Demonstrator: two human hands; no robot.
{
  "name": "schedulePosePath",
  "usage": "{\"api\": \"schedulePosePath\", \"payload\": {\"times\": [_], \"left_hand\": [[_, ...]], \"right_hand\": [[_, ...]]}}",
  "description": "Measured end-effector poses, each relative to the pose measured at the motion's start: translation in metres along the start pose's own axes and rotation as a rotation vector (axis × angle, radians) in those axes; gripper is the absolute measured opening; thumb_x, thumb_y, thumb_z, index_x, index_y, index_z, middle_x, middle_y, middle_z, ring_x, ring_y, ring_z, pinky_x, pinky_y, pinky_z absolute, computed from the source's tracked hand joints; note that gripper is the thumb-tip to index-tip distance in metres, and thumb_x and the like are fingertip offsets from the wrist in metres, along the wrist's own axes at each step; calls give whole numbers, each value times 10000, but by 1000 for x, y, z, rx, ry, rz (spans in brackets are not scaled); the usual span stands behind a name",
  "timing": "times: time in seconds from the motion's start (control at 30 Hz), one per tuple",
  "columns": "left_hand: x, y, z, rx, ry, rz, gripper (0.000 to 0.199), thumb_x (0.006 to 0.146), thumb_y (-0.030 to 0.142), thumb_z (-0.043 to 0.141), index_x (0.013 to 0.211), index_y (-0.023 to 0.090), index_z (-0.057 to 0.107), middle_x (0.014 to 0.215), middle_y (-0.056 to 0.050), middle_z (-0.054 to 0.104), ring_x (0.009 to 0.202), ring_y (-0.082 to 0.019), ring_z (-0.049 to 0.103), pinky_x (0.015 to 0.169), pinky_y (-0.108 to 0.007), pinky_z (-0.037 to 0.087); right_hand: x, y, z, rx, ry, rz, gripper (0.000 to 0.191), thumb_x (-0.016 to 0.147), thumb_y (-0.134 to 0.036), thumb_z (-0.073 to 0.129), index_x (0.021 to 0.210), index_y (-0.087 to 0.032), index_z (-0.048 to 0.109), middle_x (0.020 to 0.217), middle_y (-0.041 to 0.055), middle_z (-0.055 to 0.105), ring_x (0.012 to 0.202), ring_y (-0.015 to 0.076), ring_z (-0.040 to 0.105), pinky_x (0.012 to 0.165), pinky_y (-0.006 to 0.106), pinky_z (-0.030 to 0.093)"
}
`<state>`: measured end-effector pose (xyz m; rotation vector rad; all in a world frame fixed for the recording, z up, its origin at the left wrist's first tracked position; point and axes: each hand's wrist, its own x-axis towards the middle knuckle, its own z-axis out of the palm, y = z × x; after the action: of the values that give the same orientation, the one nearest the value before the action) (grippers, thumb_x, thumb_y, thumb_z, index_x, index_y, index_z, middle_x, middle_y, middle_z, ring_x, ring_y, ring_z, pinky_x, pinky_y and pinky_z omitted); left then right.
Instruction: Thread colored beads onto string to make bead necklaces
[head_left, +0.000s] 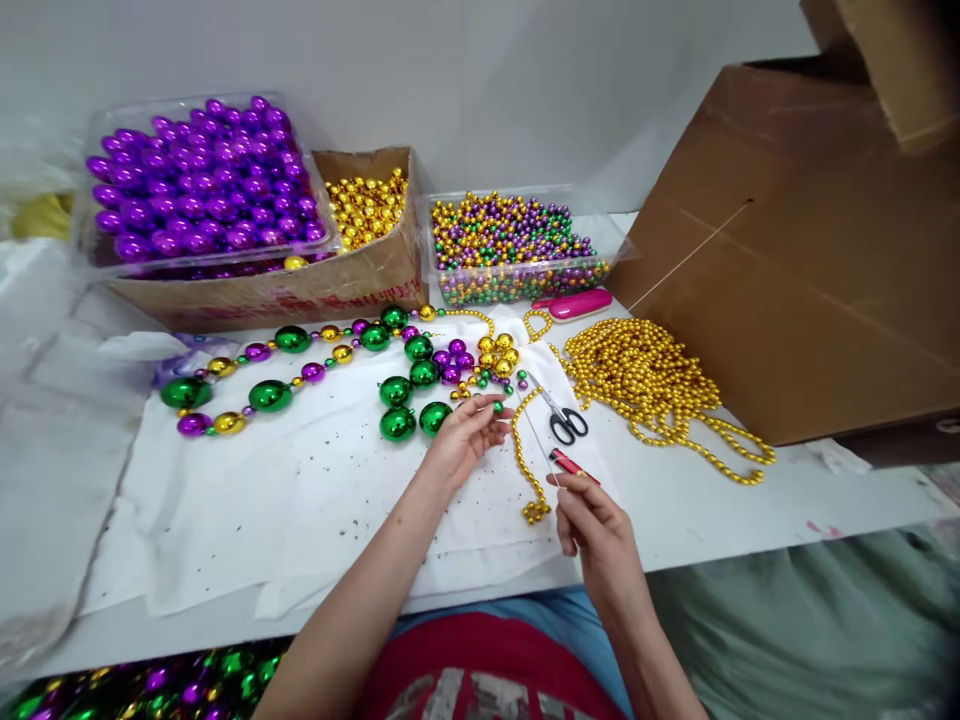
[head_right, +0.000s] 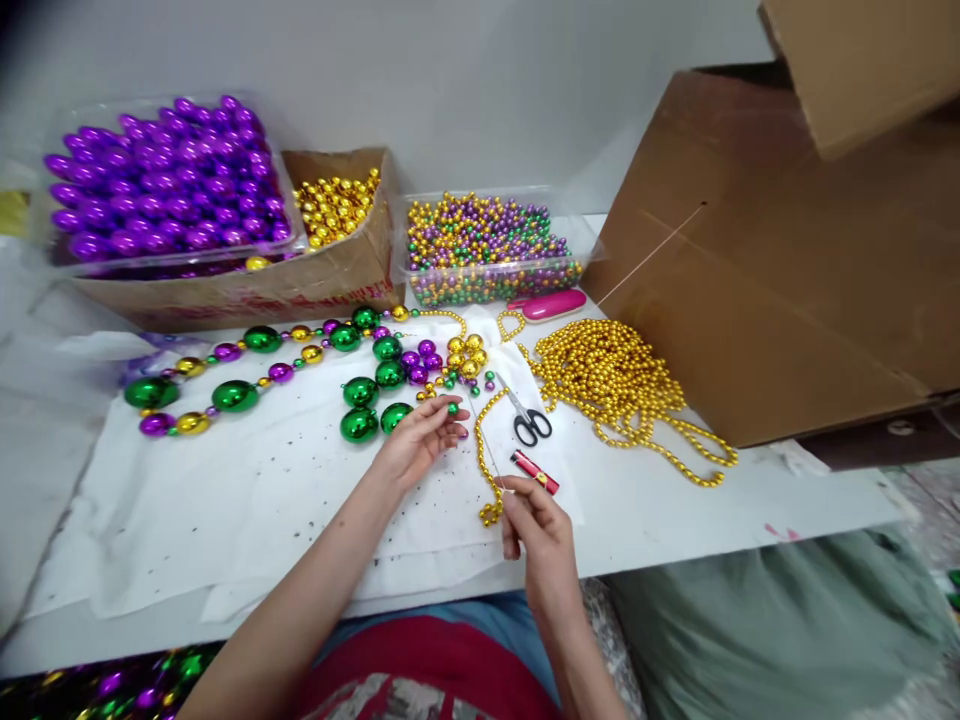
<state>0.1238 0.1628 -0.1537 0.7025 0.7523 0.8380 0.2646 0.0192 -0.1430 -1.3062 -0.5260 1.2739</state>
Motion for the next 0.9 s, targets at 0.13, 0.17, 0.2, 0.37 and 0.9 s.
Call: {"api": "schedulePosePath", "payload": {"times": [0.13,0.17,0.2,0.37,0.9], "left_hand": [[-19,3,-10,-273,-4,-69,293,851,146,567,1141,141,600,964,-97,683,788,-134,665,687,-211,513],[-21,2,-12,-303,6,-74,278,856,136,557,1130,135,603,964,-100,687,797,-140,670,693,-214,520],[-22,1,-14,-327,21,-76,256,860,128,549,1108,128,608,966,-106,690,806,-146,674,701,-219,526],[-22,-4,-17,-413,95,-77,92,851,115,553,929,126,601,965,-129,701,843,-181,690,731,-244,539],[-38,2,-26,-298,23,-27,157,826,160,611,980,126,615,913,-105,687,811,-156,657,762,-263,512]], "right_hand": [[-12,3,0,-166,31,-19,313,810,-406,639,1022,-177,658,511,-55,442,465,84,389,449,214,328],[-16,3,0,-200,34,-17,315,812,-415,633,1017,-177,662,525,-52,447,471,86,393,453,217,330],[-20,3,0,-235,35,-14,318,813,-423,627,1013,-179,665,535,-49,450,473,87,394,453,219,328],[-33,5,-1,-420,30,-29,336,814,-441,605,1014,-182,681,570,-34,467,499,101,391,469,231,329],[-26,8,15,-465,24,-32,292,783,-423,627,934,-179,681,596,-15,506,525,112,406,453,220,308]]}}
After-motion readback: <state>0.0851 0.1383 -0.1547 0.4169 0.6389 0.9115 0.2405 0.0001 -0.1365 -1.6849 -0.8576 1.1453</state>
